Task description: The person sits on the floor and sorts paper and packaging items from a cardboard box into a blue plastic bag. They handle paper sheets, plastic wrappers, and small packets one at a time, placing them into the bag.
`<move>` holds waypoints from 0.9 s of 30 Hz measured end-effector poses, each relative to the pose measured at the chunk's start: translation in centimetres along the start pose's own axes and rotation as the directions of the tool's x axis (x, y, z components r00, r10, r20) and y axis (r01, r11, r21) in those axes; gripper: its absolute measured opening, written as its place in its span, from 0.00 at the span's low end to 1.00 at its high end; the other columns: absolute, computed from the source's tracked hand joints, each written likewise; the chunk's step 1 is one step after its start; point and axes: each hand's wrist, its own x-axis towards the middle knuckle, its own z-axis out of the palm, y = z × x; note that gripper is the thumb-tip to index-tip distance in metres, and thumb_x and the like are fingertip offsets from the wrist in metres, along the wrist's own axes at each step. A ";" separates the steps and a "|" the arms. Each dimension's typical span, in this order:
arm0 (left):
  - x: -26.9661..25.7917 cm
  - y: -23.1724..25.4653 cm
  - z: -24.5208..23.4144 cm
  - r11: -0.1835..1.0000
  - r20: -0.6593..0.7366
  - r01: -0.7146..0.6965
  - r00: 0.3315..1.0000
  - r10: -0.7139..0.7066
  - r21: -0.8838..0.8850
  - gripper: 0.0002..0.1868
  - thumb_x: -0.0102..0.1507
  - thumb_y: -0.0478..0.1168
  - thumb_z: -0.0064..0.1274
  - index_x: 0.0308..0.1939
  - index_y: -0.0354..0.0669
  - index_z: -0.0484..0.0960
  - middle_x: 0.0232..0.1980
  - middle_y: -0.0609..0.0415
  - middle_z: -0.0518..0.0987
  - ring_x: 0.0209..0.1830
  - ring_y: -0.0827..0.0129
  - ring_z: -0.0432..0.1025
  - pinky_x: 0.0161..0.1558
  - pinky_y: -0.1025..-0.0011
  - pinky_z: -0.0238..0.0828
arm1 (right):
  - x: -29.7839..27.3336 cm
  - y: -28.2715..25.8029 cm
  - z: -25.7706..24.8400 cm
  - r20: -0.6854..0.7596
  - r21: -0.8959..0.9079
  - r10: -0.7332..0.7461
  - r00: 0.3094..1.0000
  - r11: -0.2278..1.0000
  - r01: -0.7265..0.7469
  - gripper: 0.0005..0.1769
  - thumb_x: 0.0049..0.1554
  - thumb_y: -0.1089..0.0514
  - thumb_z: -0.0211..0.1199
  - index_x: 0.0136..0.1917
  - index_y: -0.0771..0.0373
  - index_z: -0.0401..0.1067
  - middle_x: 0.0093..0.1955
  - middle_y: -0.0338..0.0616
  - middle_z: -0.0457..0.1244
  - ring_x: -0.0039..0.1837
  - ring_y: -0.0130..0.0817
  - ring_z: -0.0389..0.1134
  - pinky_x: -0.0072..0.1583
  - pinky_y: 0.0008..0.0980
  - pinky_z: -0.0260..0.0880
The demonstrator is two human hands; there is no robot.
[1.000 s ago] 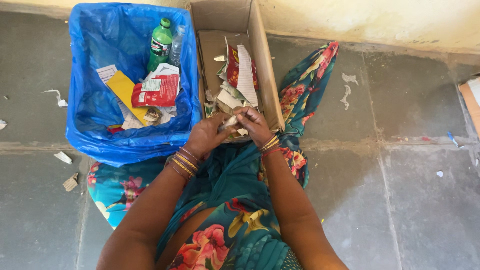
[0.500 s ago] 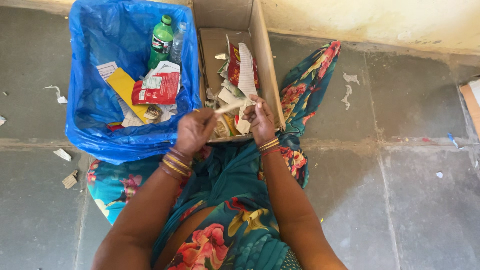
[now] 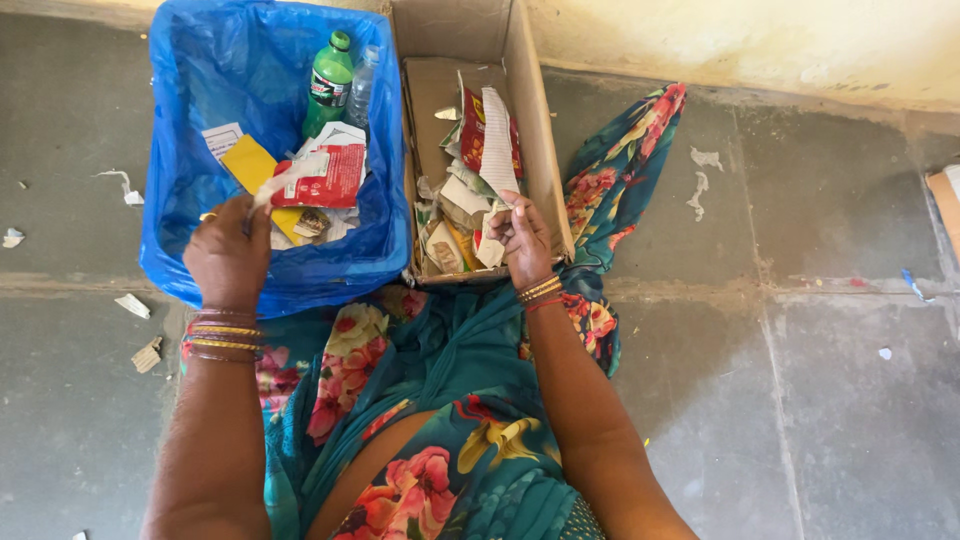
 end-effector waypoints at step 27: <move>0.1 10.0 5.3 0.946 0.267 -0.047 0.954 0.138 -0.320 0.10 0.65 0.44 0.59 0.45 0.44 0.83 0.46 0.48 0.82 0.43 0.48 0.77 0.44 0.55 0.74 | 6.3 -2.7 -4.8 0.092 -0.707 0.128 0.987 0.707 -0.025 0.17 0.66 0.57 0.61 0.67 0.61 0.72 0.56 0.45 0.70 0.56 0.36 0.71 0.61 0.38 0.73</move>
